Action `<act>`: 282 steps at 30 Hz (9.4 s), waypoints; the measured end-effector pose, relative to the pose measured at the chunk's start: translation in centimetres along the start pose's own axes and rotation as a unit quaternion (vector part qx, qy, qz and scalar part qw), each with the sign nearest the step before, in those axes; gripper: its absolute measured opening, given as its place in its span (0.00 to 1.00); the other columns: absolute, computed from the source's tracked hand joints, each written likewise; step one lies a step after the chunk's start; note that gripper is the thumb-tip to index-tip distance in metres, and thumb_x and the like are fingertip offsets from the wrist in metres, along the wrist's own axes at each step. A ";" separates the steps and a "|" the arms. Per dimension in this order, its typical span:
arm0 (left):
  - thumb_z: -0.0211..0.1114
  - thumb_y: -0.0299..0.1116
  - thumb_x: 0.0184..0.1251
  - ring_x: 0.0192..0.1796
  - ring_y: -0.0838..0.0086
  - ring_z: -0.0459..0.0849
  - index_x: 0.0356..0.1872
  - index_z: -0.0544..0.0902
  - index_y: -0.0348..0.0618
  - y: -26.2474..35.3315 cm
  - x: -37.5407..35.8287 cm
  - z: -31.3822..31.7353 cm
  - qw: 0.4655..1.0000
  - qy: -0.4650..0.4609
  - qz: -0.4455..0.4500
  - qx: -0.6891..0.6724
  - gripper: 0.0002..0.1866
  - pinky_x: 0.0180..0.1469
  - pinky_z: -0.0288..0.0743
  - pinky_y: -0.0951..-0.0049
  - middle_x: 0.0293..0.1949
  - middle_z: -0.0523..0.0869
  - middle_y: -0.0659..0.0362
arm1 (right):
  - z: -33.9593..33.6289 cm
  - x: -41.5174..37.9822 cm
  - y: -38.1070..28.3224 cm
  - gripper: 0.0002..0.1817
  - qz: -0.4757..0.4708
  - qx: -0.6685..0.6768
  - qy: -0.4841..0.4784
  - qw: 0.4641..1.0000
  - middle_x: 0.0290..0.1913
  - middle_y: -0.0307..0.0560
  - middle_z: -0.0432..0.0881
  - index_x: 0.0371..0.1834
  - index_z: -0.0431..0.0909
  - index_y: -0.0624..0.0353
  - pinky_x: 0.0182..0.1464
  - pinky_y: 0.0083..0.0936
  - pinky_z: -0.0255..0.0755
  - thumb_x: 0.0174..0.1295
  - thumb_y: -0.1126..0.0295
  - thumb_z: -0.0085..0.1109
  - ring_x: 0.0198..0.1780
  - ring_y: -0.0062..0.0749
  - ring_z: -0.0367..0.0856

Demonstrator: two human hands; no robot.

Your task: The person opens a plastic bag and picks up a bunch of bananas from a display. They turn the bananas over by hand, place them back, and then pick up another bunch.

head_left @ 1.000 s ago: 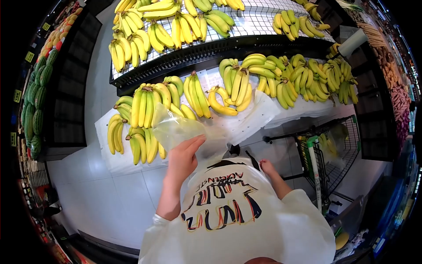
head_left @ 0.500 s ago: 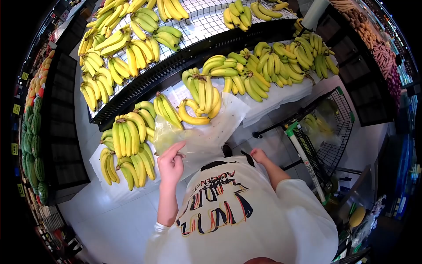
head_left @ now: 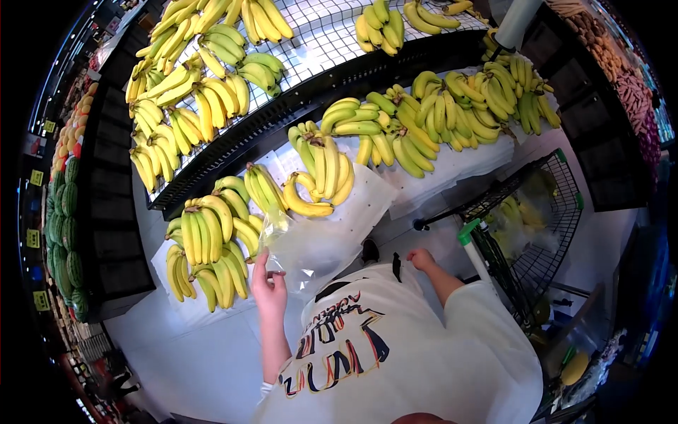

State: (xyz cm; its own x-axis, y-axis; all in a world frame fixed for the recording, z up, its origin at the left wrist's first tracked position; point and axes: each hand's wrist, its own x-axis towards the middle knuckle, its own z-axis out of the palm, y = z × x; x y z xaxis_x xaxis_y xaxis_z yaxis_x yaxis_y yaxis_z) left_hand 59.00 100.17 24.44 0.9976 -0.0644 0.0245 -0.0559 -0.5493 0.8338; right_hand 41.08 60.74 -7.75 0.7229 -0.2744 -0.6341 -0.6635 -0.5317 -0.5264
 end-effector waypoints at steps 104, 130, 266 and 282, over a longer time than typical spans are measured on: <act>0.43 0.08 0.49 0.50 0.74 0.88 0.69 0.73 0.38 -1.7 0.2 5.0 0.966 -0.094 -0.115 -0.210 0.40 0.33 0.76 0.83 0.66 0.79 0.51 | -12.0 -0.4 -24.1 0.17 -0.279 0.098 0.439 0.848 0.46 0.52 0.79 0.52 0.74 0.62 0.53 0.41 0.72 0.60 0.77 0.63 0.51 0.49 0.79; 0.45 0.08 0.52 0.48 0.75 0.88 0.66 0.77 0.40 -3.2 -4.1 0.8 0.963 0.034 -0.143 -0.228 0.36 0.35 0.71 0.84 0.59 0.84 0.56 | -11.8 22.5 -37.4 0.25 -0.299 0.351 0.044 0.886 0.51 0.42 0.83 0.66 0.75 0.57 0.54 0.24 0.76 0.68 0.66 0.68 0.50 0.26 0.82; 0.42 0.08 0.50 0.60 0.63 0.85 0.65 0.74 0.33 -20.6 -9.0 -31.1 0.907 0.334 -0.093 -0.239 0.36 0.52 0.75 0.77 0.65 0.79 0.51 | 23.4 2.1 -46.1 0.26 -0.361 -0.059 0.210 0.906 0.59 0.46 0.85 0.56 0.85 0.53 0.63 0.38 0.76 0.55 0.56 0.74 0.69 0.52 0.72; 0.44 0.09 0.51 0.52 0.70 0.87 0.61 0.79 0.36 -18.1 -7.1 -28.8 0.976 0.120 -0.010 -0.182 0.33 0.43 0.73 0.80 0.58 0.84 0.54 | 14.1 -14.6 -40.1 0.22 -0.037 0.613 -0.048 0.788 0.54 0.44 0.85 0.65 0.73 0.55 0.38 0.28 0.77 0.74 0.55 0.55 0.49 0.31 0.85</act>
State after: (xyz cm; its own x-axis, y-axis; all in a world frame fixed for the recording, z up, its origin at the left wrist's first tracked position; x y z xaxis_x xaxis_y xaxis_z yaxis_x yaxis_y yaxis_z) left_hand 54.04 134.55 25.10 0.9813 0.1650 0.0988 -0.0624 -0.2127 0.9751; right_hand 54.36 97.34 14.63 0.7901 -0.1852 -0.5844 -0.3505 0.6456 -0.6785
